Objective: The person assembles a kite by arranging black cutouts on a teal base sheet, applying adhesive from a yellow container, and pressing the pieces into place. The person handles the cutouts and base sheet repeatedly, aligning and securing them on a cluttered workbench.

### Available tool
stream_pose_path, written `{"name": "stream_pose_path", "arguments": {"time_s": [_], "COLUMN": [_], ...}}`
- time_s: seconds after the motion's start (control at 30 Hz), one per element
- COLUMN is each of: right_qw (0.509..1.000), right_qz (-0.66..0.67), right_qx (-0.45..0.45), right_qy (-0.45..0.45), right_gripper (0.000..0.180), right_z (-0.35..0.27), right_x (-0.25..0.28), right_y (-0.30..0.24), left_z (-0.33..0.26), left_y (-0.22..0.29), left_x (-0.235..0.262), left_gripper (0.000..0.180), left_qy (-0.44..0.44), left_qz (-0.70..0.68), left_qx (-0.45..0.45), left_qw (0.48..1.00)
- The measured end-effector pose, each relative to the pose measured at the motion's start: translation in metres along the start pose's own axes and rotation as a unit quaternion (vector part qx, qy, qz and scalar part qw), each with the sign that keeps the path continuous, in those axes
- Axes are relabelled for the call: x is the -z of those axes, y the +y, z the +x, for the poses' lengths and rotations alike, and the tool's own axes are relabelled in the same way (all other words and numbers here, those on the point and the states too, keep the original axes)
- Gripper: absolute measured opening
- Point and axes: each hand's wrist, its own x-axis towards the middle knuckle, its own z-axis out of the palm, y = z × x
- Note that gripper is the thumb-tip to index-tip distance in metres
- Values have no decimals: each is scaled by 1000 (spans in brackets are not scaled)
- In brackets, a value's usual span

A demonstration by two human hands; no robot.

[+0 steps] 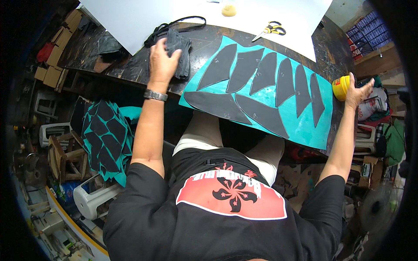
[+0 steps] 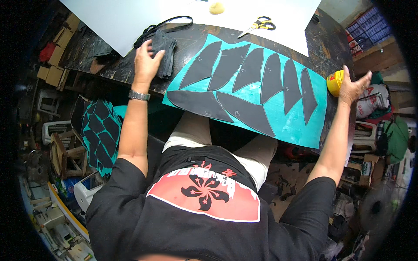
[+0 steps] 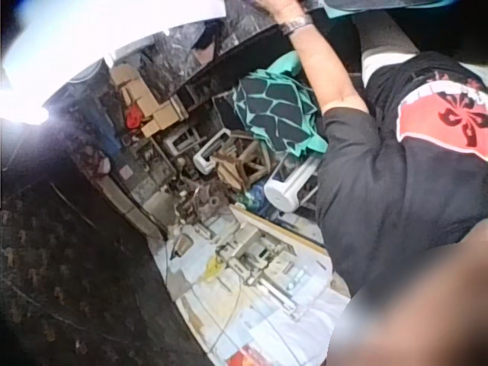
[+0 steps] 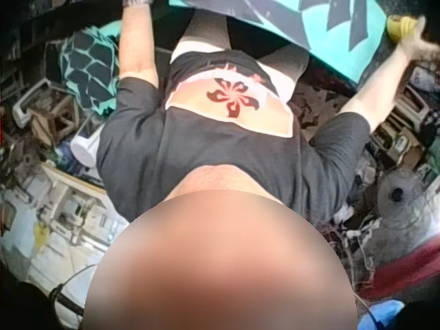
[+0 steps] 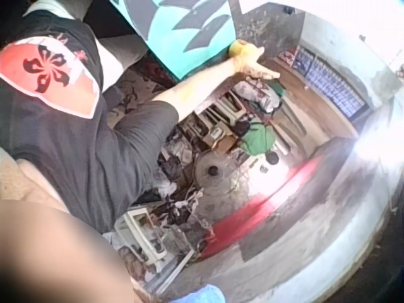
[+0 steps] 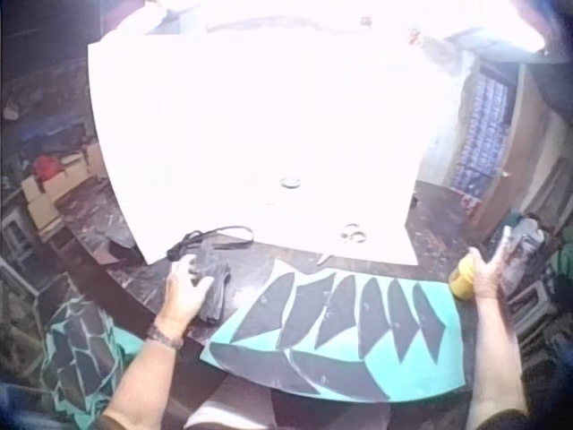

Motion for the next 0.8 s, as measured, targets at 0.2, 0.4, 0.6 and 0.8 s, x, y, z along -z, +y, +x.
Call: {"name": "stream_pose_path", "arguments": {"time_s": [0.2, 0.4, 0.6, 0.8], "right_qw": [873, 744, 784, 732], "right_qz": [425, 556, 468, 548], "right_qx": [-7, 1, -45, -171], "right_qy": [-240, -371, -405, -367], "right_gripper": [36, 84, 81, 74], "right_z": [-67, -104, -122, -141], "right_x": [14, 11, -25, -61], "right_y": [-241, -452, -523, -523], "left_z": [2, -9, -8, 0], "left_y": [-36, -34, -49, -52], "left_x": [3, -5, -9, -10], "left_gripper": [55, 36, 25, 26], "left_qy": [-44, 24, -41, -74], "left_qz": [-2, -123, -157, -346], "left_qx": [85, -17, -18, 18], "left_qw": [995, 992, 987, 935]}}
